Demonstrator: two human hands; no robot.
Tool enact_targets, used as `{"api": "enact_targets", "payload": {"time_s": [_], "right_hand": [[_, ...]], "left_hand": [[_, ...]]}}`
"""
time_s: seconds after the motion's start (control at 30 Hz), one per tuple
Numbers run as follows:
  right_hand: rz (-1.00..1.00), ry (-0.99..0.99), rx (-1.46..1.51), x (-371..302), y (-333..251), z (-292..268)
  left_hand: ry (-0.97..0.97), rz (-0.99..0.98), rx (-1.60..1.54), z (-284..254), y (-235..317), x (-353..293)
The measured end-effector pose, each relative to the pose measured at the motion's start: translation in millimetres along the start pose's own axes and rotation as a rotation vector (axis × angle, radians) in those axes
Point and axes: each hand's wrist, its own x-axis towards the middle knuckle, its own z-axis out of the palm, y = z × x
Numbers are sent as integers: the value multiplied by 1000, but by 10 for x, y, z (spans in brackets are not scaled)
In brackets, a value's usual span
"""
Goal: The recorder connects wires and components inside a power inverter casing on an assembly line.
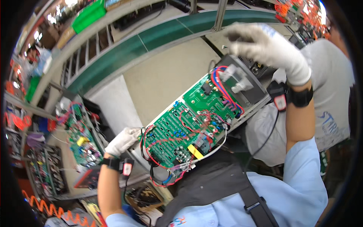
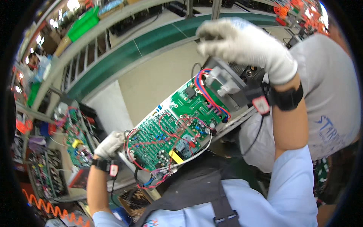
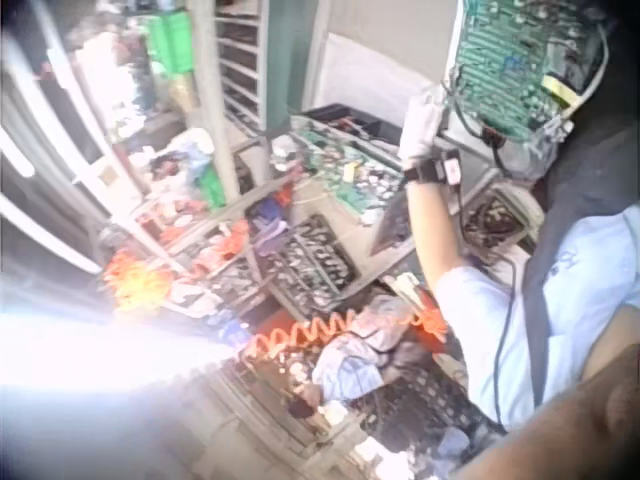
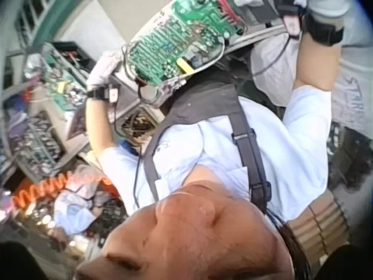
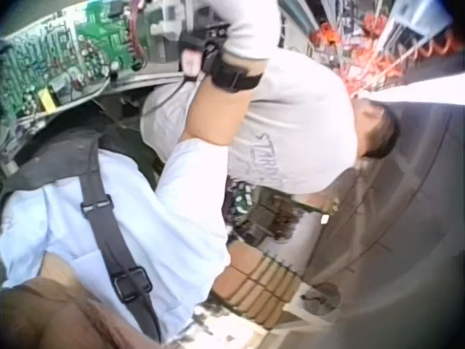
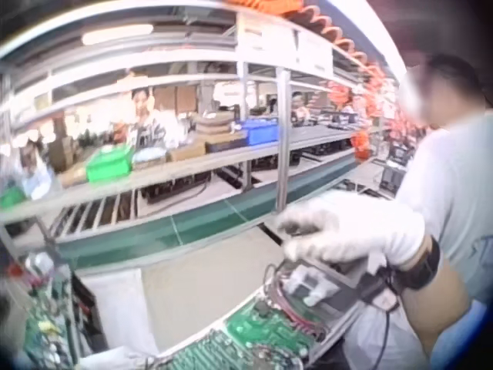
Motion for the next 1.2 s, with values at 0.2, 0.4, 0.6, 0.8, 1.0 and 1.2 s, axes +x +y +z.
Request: {"api": "enact_targets", "payload": {"time_s": [0.2,0.4,0.6,0.8,1.0,1.2], "right_hand": [[282,208,490,-668,441,558],[420,366,785,-984,813,1290],[514,668,916,-785,688,1470],[463,808,812,-822,849,1617],[340,706,363,-661,700,1546],[102,440,107,-819,1324,1537]], "left_hand": [[-7,320,168,-356,-261,51],[672,158,1030,444,-516,-715],[286,-347,-205,2023,-684,-1039],[555,11,-583,2111,-929,-715],[839,-196,-166,1806,-967,-453],[489,-291,-374,2362,-347,-753]]}}
